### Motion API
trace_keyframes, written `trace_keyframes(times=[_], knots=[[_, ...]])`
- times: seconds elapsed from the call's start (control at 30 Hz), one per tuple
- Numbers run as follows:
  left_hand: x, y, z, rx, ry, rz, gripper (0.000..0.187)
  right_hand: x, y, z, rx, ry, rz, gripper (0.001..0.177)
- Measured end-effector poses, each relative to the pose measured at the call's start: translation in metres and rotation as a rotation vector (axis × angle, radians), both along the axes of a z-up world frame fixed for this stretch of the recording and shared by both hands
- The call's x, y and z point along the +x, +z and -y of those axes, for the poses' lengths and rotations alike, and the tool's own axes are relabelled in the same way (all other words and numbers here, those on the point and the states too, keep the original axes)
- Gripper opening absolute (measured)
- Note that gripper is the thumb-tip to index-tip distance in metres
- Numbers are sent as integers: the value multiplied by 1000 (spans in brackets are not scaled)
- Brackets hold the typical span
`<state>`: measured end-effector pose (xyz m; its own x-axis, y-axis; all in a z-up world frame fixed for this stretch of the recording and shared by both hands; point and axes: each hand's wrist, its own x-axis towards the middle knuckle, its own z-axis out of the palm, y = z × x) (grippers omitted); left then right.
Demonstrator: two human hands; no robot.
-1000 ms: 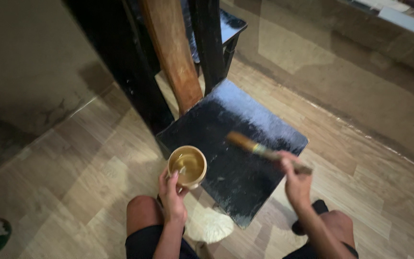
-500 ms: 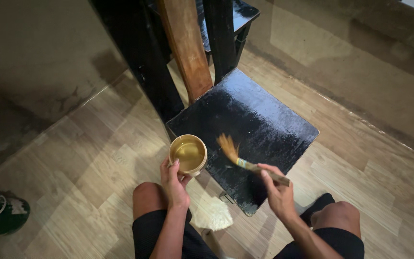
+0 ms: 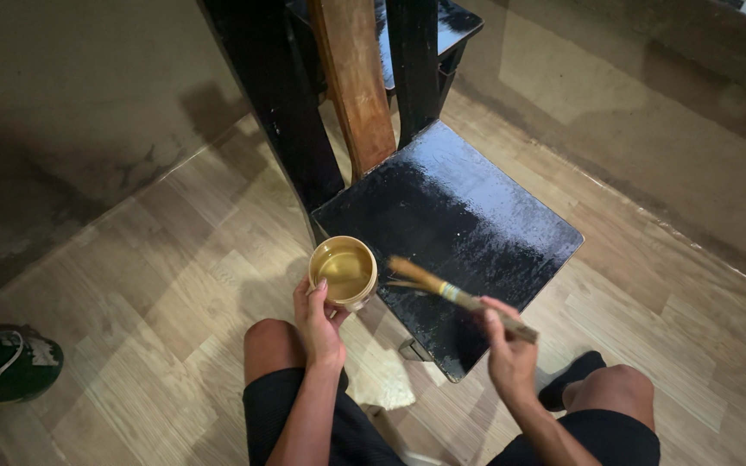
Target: The person applies a yellowish liquid to a black wooden chair using a paintbrush. They repeatedly dip the brush into a small container and coat the chair seat and backrest in smooth strokes.
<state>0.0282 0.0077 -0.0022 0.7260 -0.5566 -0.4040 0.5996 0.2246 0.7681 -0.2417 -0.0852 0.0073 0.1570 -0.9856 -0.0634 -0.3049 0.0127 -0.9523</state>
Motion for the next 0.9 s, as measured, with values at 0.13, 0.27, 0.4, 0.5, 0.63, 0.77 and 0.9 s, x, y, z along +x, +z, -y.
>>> trace_keyframes(times=[0.13,0.27,0.4,0.5,0.63,0.77,0.9], knots=[[1,7,0,31,-6,0,61,-4,2,-2,-54,-13,79,29],[-1,9,2,33,-15,9,64,4,-4,-15,14,138,-52,30],[-1,8,1,55,-20,3,63,13,4,7,57,-40,-121,31],[0,6,1,25,-13,-12,63,11,11,12,-53,-38,41,30],[0,4,3,11,0,-15,61,9,7,1,52,113,-59,28],[-2,3,3,9,-4,-17,59,16,1,2,-11,220,-36,28],[-3,0,5,14,3,-20,58,21,12,46,60,-60,-209,29]])
